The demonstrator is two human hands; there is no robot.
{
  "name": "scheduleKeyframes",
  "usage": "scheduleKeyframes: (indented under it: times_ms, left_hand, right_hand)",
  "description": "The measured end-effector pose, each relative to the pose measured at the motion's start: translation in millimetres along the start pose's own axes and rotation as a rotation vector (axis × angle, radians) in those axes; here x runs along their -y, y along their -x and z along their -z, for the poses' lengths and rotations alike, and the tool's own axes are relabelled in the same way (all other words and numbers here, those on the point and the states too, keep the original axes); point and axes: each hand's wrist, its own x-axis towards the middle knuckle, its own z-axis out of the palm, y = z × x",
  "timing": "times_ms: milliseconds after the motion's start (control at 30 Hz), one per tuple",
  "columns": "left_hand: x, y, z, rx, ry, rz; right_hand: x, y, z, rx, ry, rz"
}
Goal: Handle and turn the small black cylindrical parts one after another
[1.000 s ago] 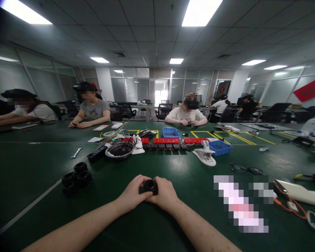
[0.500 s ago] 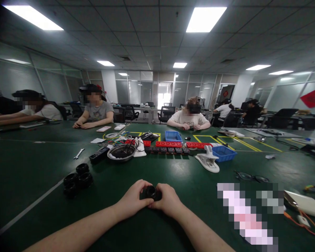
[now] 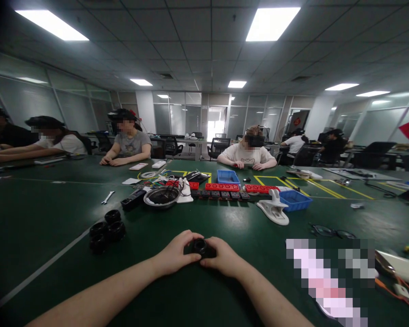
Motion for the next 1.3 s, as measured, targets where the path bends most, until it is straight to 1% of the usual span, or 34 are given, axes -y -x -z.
scheduleKeyframes:
  times_ms: [233,333,400,567,633,700,800,900,967,1067,1133,1300]
  left_hand:
    - [3,-2,2.5,0.055,0.03,-0.022]
    - [3,-3,1.4,0.058,0.029,-0.018]
    - [1,-2,-1.4,0.037,0.016,-0.001]
    - [-2,1,-10.4,-0.074,-0.037,0.05]
    - [-3,1,-10.8,-0.085,-0.049,0.05]
    - [-3,1,-8.4,-0.066,-0.051,0.037]
    - [-1,1,-2.4,0.0,-0.036,0.002]
    - [0,0,2.5,0.044,-0.023,-0.033]
    - [0,0,3.7,0.042,-0.024,-0.053]
    - [-2,0,1.7,0.02,-0.036,-0.061]
    - [-2,0,-1.7,-0.004,-0.048,-0.039]
    - [0,1,-11.6,-0.112,-0.08,0.061]
  right_hand:
    - [4,-2,6,0.045,0.002,-0.007]
    - [4,-3,5,0.034,0.025,-0.038]
    - [2,-5,0,-0.001,0.053,-0.072]
    - [5,-6,-19,-0.202,0.218,-0.161]
    - [8,-4,-22,-0.242,0.266,-0.165]
    - [10,-2,-19,-0.22,0.254,-0.111]
    - [9,1,-8,-0.1,0.167,-0.008]
    - [6,1,2,0.012,0.109,-0.001]
    - [3,0,5,0.023,0.101,-0.014]
    - [-1,-2,1,-0.008,0.111,-0.05]
    - [-2,-3,-4,-0.044,0.135,-0.082]
    - [4,-7,-22,-0.212,0.279,-0.179]
